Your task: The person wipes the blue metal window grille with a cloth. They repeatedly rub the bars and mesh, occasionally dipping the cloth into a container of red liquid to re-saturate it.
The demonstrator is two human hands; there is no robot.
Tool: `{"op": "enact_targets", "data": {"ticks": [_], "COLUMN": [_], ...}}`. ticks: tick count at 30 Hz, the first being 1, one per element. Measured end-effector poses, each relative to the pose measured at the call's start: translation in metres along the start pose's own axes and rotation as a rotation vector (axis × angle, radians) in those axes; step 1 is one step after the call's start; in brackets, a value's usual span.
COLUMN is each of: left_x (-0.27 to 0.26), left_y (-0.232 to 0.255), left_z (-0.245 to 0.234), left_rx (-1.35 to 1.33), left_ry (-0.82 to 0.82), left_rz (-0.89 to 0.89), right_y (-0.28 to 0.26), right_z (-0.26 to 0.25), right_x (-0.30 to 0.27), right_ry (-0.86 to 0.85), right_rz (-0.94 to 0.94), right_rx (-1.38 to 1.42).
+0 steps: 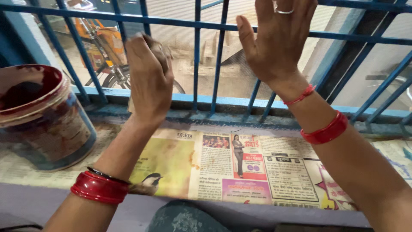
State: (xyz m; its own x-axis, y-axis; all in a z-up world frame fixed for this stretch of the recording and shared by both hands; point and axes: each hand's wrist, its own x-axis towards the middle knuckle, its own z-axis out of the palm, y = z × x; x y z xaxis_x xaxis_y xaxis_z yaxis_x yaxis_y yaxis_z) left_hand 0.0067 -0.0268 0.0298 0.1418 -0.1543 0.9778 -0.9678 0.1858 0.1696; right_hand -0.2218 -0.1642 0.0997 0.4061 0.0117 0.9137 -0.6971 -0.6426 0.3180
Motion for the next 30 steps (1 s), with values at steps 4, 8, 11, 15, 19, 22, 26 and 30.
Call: {"op": "enact_targets", "data": {"ticks": [4,8,11,15,19,22,26,30], "left_x": [0.012,0.007,-0.010,-0.030,-0.028,-0.018,0.005,0.028], "left_y": [0.001,0.000,0.000,0.008,0.013,0.010,-0.001,-0.017], "left_z": [0.013,0.015,0.005,-0.014,-0.031,-0.041,-0.045,-0.024], "left_rx": [0.020,0.066,0.045,0.056,0.053,-0.171,-0.185,0.003], "left_ry": [0.088,0.065,-0.001,-0.160,-0.291,-0.429,0.036,0.297], "left_rz": [-0.023,-0.013,0.011,-0.010,-0.100,-0.646,-0.280,0.064], "right_y": [0.002,0.001,0.000,-0.004,-0.009,-0.011,-0.008,-0.007], "right_z": [0.003,0.003,0.001,-0.007,-0.017,-0.018,-0.014,-0.013], "right_x": [0.000,-0.001,-0.003,0.001,0.006,0.008,0.010,0.008], "right_ry": [0.036,0.087,0.079,0.083,0.139,0.145,0.164,0.176], "right_rz": [-0.026,-0.064,-0.068,-0.062,-0.083,-0.074,-0.088,-0.103], "right_rx": [0.041,-0.024,-0.021,-0.002,-0.024,-0.015,-0.010,-0.024]}}
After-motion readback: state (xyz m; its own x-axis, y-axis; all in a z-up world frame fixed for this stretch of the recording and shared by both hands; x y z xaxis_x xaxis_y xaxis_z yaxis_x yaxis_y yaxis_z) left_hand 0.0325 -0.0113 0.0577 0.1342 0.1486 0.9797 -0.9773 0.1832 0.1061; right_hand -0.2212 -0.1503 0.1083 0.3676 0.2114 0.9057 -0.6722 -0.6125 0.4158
